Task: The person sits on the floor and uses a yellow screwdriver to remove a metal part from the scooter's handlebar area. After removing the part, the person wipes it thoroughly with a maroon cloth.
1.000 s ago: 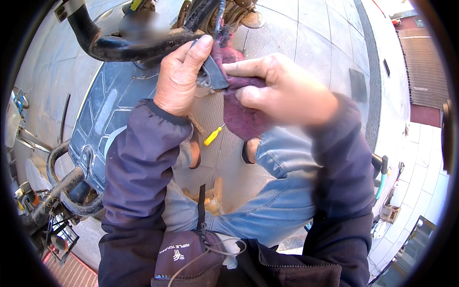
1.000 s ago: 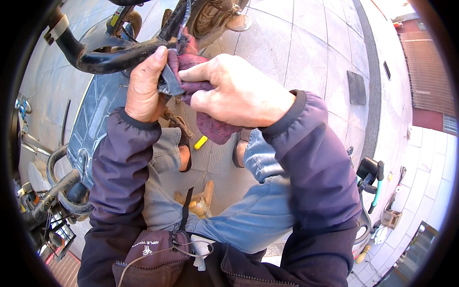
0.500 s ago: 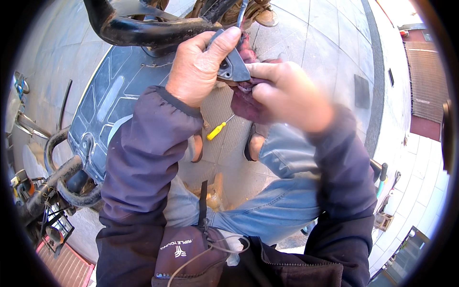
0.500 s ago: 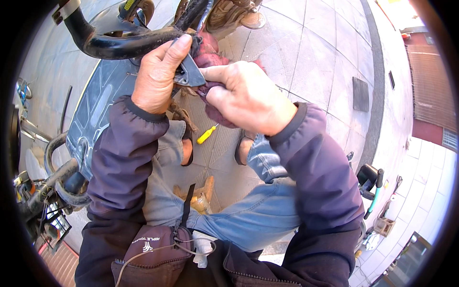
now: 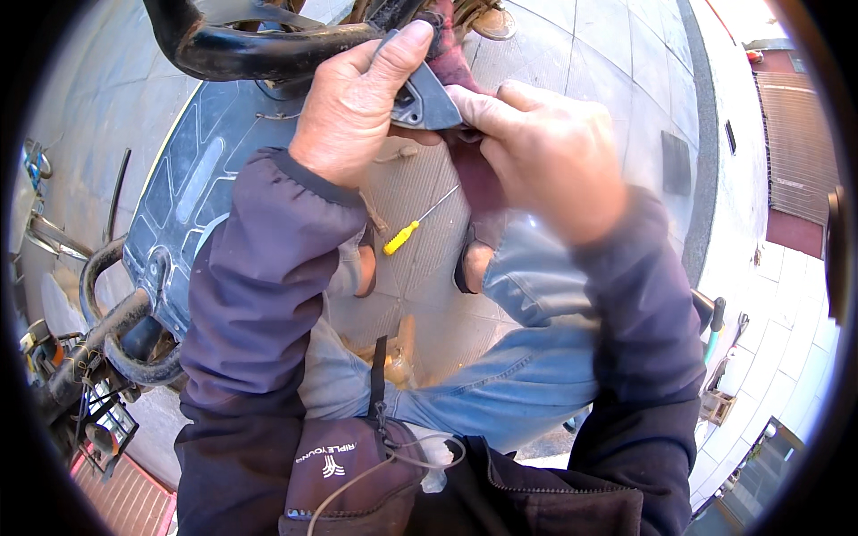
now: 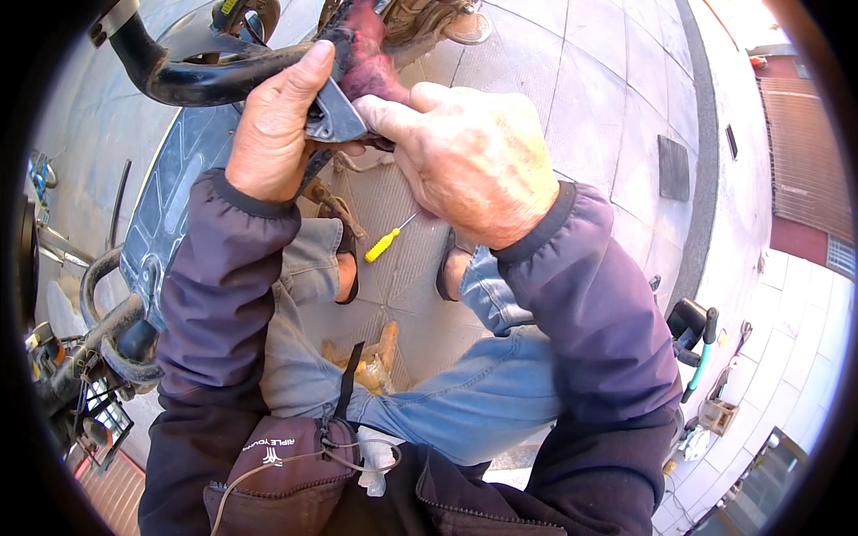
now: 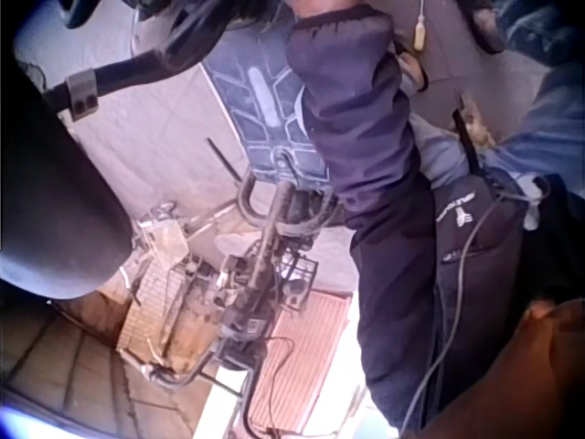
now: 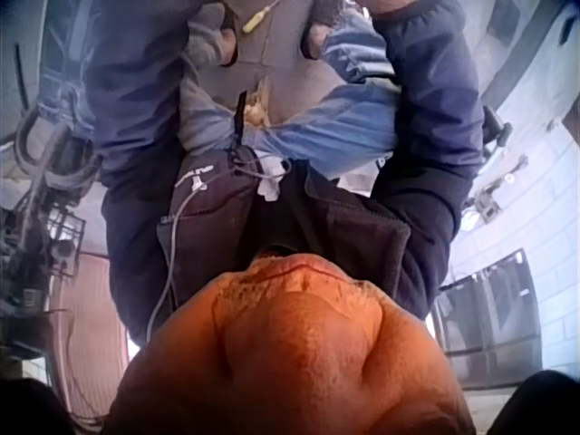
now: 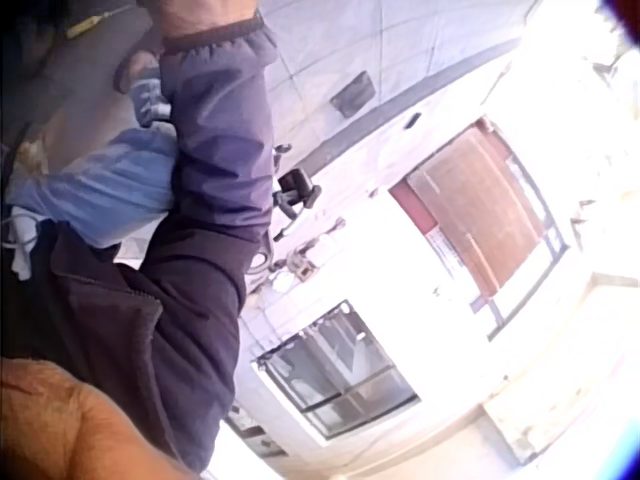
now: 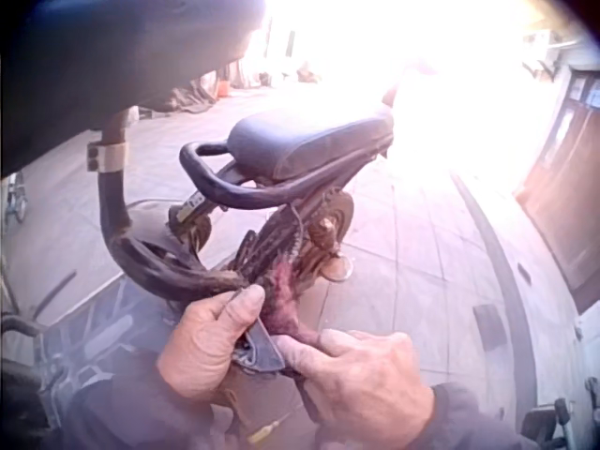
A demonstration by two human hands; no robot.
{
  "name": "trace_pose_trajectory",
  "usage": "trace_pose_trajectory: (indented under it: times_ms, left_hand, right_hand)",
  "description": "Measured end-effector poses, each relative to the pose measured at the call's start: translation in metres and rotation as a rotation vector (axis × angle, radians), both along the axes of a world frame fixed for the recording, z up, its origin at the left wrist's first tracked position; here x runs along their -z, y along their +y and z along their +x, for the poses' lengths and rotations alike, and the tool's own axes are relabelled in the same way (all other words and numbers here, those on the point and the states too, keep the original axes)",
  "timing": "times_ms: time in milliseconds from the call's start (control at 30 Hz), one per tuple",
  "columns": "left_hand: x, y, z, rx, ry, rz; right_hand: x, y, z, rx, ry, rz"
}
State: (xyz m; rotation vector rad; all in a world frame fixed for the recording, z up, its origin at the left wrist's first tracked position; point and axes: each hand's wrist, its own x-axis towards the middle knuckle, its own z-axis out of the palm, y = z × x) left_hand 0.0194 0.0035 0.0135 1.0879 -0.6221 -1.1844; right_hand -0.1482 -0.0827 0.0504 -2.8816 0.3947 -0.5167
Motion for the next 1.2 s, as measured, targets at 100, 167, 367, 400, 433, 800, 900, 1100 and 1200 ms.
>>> trace_pose_trajectory:
  times_ms: [100,167,367,400,433,800,900,1100,1200]
  left_hand:
    - [0.006,-0.003,-0.005,-0.013,-0.077,-0.019]
    - [0.013,-0.001,-0.004,-0.011,-0.101,-0.025]
    - [0.012,-0.003,-0.006,0.015,-0.043,-0.103]
    - [0.012,-0.003,-0.006,0.012,-0.006,-0.126]
    - [0.011,-0.004,-0.006,-0.009,-0.027,-0.149]
    - [0.018,-0.009,-0.006,-0.034,-0.133,-0.156]
    - [0.014,-0.001,0.0,-0.011,-0.113,-0.132]
    - [0.014,-0.003,-0.004,0.034,-0.023,-0.14]
    - [0.014,-0.001,-0.008,0.041,0.109,-0.164]
  right_hand:
    - [0.01,-0.002,-0.005,-0.006,0.004,0.056]
    - [0.003,-0.003,-0.003,-0.016,0.119,0.551]
    - [0.001,-0.014,-0.006,0.156,0.013,1.865]
    - [0.004,-0.014,-0.008,0.132,-0.052,1.978]
    - [0.005,-0.015,-0.01,0.108,-0.119,2.088]
    - [-0.012,-0.001,-0.006,0.078,0.061,-0.192]
    - [-0.028,-0.023,-0.018,0.236,-0.144,-0.264]
    - [-0.024,-0.028,-0.028,0.291,-0.328,0.214]
    - [-0.02,-0.021,-0.025,0.23,-0.368,0.487]
